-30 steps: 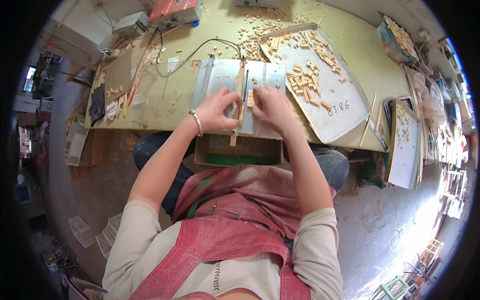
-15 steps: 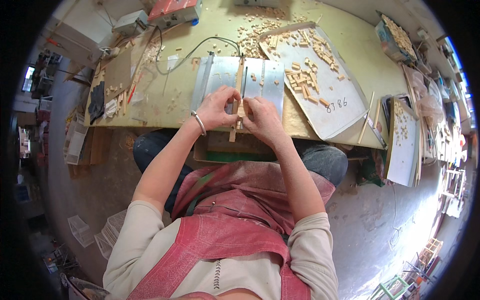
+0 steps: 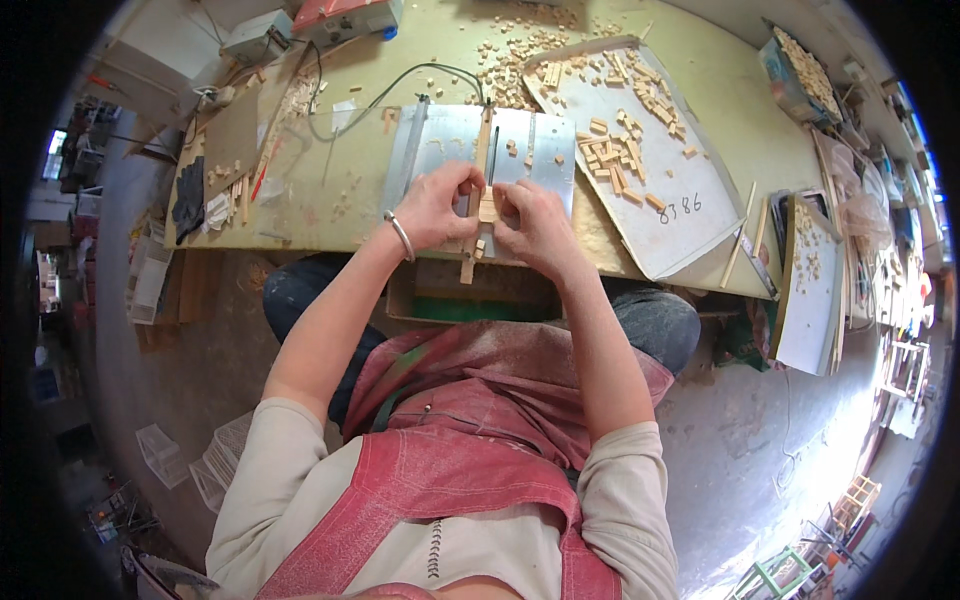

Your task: The person repeatedly picks up small wooden sticks from a tray, places them on a table saw, and cuts them into smaller pieces. The cut pieces are returned to the tray. The process is continuous and repetitive.

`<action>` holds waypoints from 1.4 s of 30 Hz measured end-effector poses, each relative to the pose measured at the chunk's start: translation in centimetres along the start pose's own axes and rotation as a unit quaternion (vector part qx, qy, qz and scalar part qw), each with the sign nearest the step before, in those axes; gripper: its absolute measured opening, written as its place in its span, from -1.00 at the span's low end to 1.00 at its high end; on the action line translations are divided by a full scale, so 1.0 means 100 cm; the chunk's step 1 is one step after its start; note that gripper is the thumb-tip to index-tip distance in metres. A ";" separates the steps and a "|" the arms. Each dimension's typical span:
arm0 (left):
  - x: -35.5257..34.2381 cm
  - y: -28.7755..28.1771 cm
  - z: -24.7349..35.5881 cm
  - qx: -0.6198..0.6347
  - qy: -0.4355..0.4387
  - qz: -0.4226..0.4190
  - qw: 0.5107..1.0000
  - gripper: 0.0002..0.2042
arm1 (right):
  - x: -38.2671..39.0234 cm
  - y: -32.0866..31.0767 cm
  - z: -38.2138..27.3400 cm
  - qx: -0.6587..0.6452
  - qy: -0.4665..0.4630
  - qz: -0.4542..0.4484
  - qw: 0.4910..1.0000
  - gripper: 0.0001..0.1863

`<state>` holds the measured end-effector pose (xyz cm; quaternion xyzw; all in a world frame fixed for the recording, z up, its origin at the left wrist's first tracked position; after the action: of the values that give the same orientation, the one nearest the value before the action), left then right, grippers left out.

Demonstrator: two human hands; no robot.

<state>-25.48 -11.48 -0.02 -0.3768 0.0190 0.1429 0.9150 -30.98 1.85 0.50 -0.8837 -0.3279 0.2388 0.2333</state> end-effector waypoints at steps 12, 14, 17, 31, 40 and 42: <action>-0.022 -0.002 -0.011 0.030 0.004 0.016 0.999 -0.53 | -0.023 0.001 0.010 0.019 0.024 -0.039 0.999 -0.54; -0.027 -0.003 -0.012 0.031 0.006 0.019 0.999 -0.52 | -0.029 0.000 0.011 0.015 0.024 -0.039 0.999 -0.53; -0.034 -0.003 -0.014 0.022 0.008 0.018 1.000 -0.51 | -0.035 -0.001 0.014 0.013 0.025 -0.042 0.999 -0.53; -0.059 -0.003 -0.022 -0.015 -0.022 -0.001 1.000 -0.48 | -0.061 -0.001 0.021 0.074 0.025 -0.033 0.996 -0.55; 0.007 -0.005 0.014 -0.079 0.066 -0.088 0.991 -0.55 | -0.032 -0.007 -0.003 0.177 -0.014 -0.062 0.982 -0.59; 0.015 -0.007 0.004 0.048 -0.017 -0.148 0.988 -0.61 | -0.017 -0.006 -0.006 0.171 -0.004 -0.072 0.983 -0.60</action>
<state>-23.83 -11.32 0.50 -0.3282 -0.0456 0.0114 0.9434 -32.01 0.95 1.79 -0.8040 -0.3457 0.2773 0.3966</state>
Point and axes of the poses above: each hand's wrist, its own x-axis away from the middle knuckle, its own y-axis out of the palm, z = x × y, the point moved 10 cm from there along -x, towards the middle knuckle, and after that the axes turned 9 degrees about z, right-handed, at the moved point
